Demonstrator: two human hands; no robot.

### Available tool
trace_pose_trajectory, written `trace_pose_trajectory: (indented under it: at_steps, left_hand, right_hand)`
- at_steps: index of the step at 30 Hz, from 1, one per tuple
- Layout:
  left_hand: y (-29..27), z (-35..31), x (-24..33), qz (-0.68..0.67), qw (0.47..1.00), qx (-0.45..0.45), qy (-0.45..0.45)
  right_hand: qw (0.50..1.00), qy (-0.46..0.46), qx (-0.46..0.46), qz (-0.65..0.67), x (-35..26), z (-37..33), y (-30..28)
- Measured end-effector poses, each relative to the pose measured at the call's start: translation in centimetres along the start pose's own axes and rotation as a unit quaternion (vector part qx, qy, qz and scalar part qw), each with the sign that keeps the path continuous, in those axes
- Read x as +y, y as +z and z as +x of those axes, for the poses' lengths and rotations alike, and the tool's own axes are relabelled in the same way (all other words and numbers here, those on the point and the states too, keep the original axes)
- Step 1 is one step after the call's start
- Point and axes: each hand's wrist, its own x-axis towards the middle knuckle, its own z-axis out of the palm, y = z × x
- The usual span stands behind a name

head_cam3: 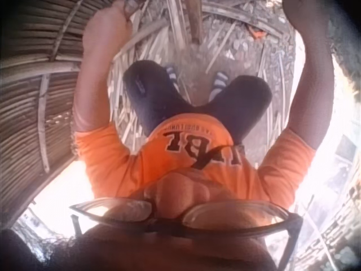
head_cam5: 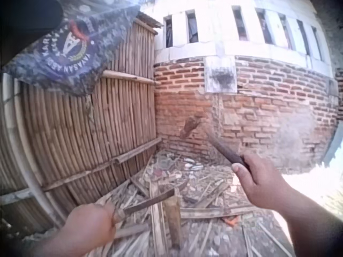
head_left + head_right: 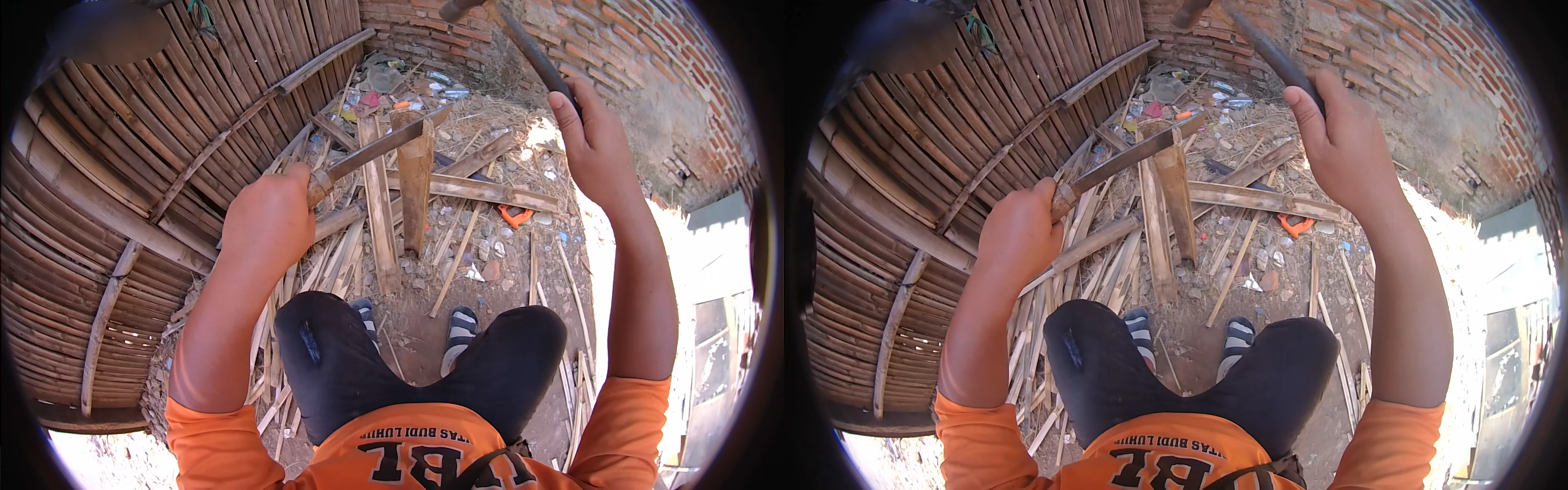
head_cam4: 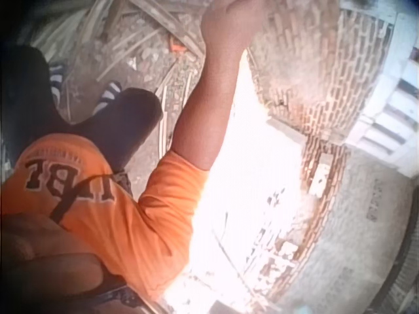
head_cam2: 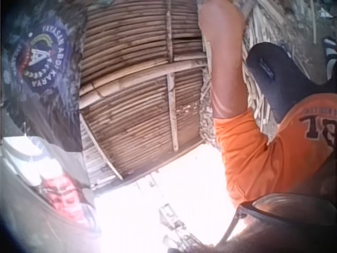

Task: The person splits pieces of bamboo using a knife and a hammer while sitting outdoors, handling one bamboo segment at a time.

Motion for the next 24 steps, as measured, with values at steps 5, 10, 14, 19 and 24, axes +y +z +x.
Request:
trace_pose_trajectory:
  at_steps: [5,10,14,19,24]
  left_hand:
    - [0.0,0.0,-0.1,-0.007,1.000,0.004,0.000]
    - [0.2,0.1,-0.1,0.002,1.000,0.010,0.007]
    - [-0.1,0.1,0.6,0.000,1.000,-0.001,0.001]
    - [-0.3,0.0,0.2,0.007,1.000,0.005,-0.001]
    - [0.0,0.0,0.2,0.003,1.000,0.010,0.007]
  right_hand:
    - [0.990,0.100,-0.100,-0.020,1.7,-2.9,3.7]
    - [0.989,0.058,-0.133,-0.028,0.4,-1.2,1.0]
    - [0.996,0.086,-0.002,0.013,1.2,-1.1,1.4]
    - [0.973,0.050,-0.187,-0.129,1.6,-2.3,1.0]
    - [0.996,0.075,0.026,0.036,2.7,-0.7,0.2]
